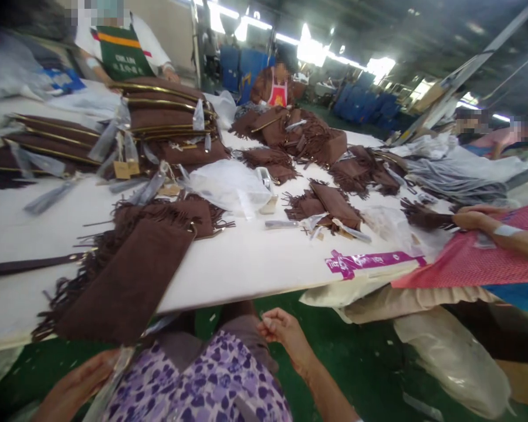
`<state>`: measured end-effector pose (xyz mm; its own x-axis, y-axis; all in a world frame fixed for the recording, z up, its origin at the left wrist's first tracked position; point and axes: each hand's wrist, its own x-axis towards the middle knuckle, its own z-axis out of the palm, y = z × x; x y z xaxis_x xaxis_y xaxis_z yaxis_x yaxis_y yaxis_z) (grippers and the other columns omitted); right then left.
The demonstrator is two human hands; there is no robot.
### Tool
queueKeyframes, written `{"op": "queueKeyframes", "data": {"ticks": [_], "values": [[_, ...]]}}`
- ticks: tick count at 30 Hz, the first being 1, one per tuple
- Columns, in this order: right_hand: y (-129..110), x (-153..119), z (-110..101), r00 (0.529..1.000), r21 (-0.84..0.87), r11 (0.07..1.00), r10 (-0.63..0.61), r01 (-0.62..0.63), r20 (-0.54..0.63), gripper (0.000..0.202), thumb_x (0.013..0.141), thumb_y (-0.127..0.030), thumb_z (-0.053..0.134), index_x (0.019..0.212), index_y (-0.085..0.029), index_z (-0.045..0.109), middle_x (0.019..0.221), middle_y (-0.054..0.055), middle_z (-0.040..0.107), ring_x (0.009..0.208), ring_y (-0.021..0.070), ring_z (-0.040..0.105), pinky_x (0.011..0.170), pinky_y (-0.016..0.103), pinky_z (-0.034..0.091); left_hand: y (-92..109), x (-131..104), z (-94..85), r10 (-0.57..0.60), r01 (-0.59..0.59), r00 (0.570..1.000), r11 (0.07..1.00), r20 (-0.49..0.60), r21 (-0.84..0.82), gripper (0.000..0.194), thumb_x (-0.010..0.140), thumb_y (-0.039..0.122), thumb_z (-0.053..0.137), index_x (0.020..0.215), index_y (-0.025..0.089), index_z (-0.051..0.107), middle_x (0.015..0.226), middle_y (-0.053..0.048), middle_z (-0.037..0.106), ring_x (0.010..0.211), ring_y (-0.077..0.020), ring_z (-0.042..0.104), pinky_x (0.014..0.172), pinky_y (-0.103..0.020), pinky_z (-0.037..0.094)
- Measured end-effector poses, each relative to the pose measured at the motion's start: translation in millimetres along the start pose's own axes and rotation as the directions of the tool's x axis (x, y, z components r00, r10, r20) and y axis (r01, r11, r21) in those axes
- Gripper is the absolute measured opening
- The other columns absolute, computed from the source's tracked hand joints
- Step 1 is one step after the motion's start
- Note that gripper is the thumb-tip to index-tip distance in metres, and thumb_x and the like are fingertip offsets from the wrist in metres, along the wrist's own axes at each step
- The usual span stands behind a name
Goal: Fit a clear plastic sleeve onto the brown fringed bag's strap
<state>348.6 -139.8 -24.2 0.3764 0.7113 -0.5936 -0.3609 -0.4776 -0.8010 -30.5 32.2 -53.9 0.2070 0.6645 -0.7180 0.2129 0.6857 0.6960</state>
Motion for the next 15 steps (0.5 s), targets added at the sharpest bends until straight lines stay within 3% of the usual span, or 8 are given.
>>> {"op": "queueKeyframes", "data": {"ticks": [4, 6, 8, 10, 11, 14, 15], "values": [[3, 0, -10, 0.999, -0.019, 0.999, 0.029, -0.029, -0.020, 0.038, 0.070, -0.051, 0.073, 0.082, -0.016, 0.063, 0.083, 0.003, 0.067, 0.075, 0.0140, 0.061, 0.066, 0.026, 0.046, -4, 5, -8.3, 0.016, -0.020, 0.999, 0.995, 0.039, 0.097, 0.049, 0.068, 0.056, 0.069, 0.100, 0.020, 0.067, 0.102, -0.006, 0.073, 0.107, -0.0328, 0.061, 0.101, -0.041, 0.045], [2, -1, -11, 0.999, -0.046, 0.998, 0.037, -0.038, -0.031, 0.039, 0.069, -0.053, 0.073, 0.079, -0.017, 0.062, 0.072, 0.000, 0.062, 0.066, 0.0121, 0.056, 0.062, 0.025, 0.045, 0, 0, -11.2, 0.092, -0.081, 0.995, 0.969, -0.037, 0.232, 0.046, 0.071, 0.055, 0.066, 0.099, 0.019, 0.067, 0.104, -0.009, 0.071, 0.107, -0.0339, 0.060, 0.101, -0.044, 0.043], [-3, -4, -2, 1.000, -0.129, 0.991, 0.018, -0.021, -0.022, 0.039, 0.070, -0.054, 0.071, 0.076, -0.017, 0.061, 0.064, -0.002, 0.057, 0.060, 0.0113, 0.052, 0.058, 0.024, 0.042, 10, -15, -8.3, 0.262, -0.168, 0.950, 0.888, -0.170, 0.429, 0.042, 0.071, 0.052, 0.066, 0.097, 0.019, 0.067, 0.106, -0.010, 0.069, 0.107, -0.0350, 0.059, 0.103, -0.046, 0.039], [-13, -9, 18, 0.998, -0.237, 0.971, -0.036, 0.046, 0.047, 0.035, 0.074, -0.051, 0.069, 0.075, -0.017, 0.062, 0.062, -0.003, 0.054, 0.058, 0.0117, 0.049, 0.056, 0.024, 0.039, 26, -39, 4.6, 0.448, -0.260, 0.869, 0.773, -0.209, 0.578, 0.035, 0.074, 0.049, 0.063, 0.097, 0.023, 0.068, 0.109, -0.007, 0.067, 0.109, -0.0333, 0.057, 0.105, -0.043, 0.036], [-20, -12, 33, 0.992, -0.283, 0.955, -0.064, 0.092, 0.106, 0.032, 0.076, -0.048, 0.067, 0.076, -0.017, 0.062, 0.062, -0.003, 0.055, 0.059, 0.0119, 0.049, 0.056, 0.024, 0.039, 34, -52, 15.0, 0.470, -0.287, 0.862, 0.762, -0.191, 0.580, 0.031, 0.076, 0.048, 0.061, 0.095, 0.025, 0.068, 0.107, -0.005, 0.068, 0.107, -0.0313, 0.058, 0.102, -0.040, 0.038], [-41, -25, 90, 0.946, -0.357, 0.904, -0.127, 0.234, 0.298, 0.017, 0.080, -0.036, 0.063, 0.079, -0.018, 0.063, 0.070, -0.002, 0.059, 0.065, 0.0129, 0.052, 0.060, 0.024, 0.039, 50, -82, 53.7, 0.282, -0.258, 0.958, 0.923, -0.045, 0.286, 0.036, 0.079, 0.050, 0.061, 0.105, 0.026, 0.068, 0.101, -0.004, 0.070, 0.097, -0.0276, 0.062, 0.089, -0.033, 0.047], [-46, -29, 110, 0.928, -0.368, 0.889, -0.141, 0.272, 0.345, 0.013, 0.080, -0.032, 0.063, 0.080, -0.019, 0.063, 0.073, -0.001, 0.061, 0.067, 0.0133, 0.054, 0.061, 0.023, 0.040, 52, -87, 65.5, 0.238, -0.237, 0.971, 0.957, 0.013, 0.170, 0.041, 0.077, 0.051, 0.063, 0.108, 0.024, 0.068, 0.096, -0.005, 0.071, 0.092, -0.0271, 0.063, 0.085, -0.033, 0.048]]}}
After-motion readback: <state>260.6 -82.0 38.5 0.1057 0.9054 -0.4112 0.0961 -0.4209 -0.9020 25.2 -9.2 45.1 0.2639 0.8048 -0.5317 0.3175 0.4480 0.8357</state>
